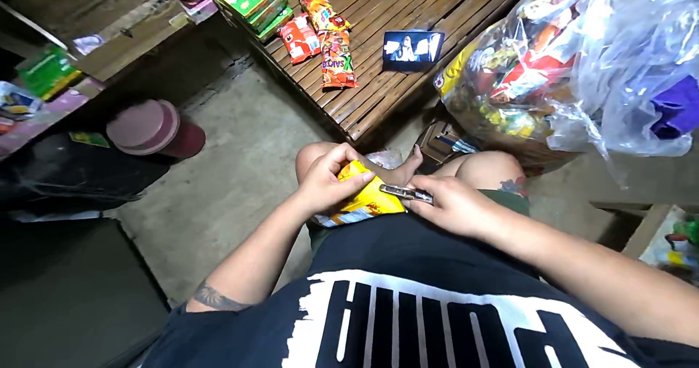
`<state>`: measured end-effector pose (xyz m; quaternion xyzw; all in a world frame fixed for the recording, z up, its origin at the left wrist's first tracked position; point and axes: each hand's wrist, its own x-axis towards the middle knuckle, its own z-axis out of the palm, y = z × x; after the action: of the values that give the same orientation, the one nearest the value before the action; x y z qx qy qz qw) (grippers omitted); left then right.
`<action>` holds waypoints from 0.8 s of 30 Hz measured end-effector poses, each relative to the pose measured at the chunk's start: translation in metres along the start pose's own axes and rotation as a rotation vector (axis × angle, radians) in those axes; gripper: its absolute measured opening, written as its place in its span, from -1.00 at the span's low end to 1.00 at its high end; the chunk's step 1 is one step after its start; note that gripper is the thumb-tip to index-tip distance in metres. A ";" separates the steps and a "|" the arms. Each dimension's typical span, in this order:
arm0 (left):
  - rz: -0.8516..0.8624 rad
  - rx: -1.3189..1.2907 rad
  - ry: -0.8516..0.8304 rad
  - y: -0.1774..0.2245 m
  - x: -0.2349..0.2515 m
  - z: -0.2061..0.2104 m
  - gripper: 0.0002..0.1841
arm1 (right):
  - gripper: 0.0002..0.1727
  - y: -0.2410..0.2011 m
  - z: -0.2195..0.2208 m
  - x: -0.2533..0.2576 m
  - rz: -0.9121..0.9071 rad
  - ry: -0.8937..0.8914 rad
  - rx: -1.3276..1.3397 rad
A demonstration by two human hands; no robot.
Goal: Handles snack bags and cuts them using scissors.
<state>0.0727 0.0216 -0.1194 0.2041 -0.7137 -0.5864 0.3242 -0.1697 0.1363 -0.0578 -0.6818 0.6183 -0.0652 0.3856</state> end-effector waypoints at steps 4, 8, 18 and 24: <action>0.059 0.056 0.092 0.012 -0.007 0.003 -0.83 | -0.62 -0.004 -0.006 -0.001 0.009 0.001 0.065; 0.175 0.141 0.173 0.026 -0.009 0.005 -0.84 | -0.73 -0.011 -0.016 -0.003 -0.032 0.057 0.060; -0.068 0.015 -0.062 0.046 -0.006 0.003 -0.60 | -0.83 -0.033 -0.046 -0.019 -0.298 0.360 -0.445; 0.054 0.057 -0.062 0.041 -0.008 0.015 -0.82 | -0.85 -0.029 -0.044 -0.026 -0.372 0.422 -0.530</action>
<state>0.0718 0.0472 -0.0832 0.1755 -0.7451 -0.5629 0.3117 -0.1779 0.1380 0.0004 -0.8298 0.5453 -0.1108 0.0420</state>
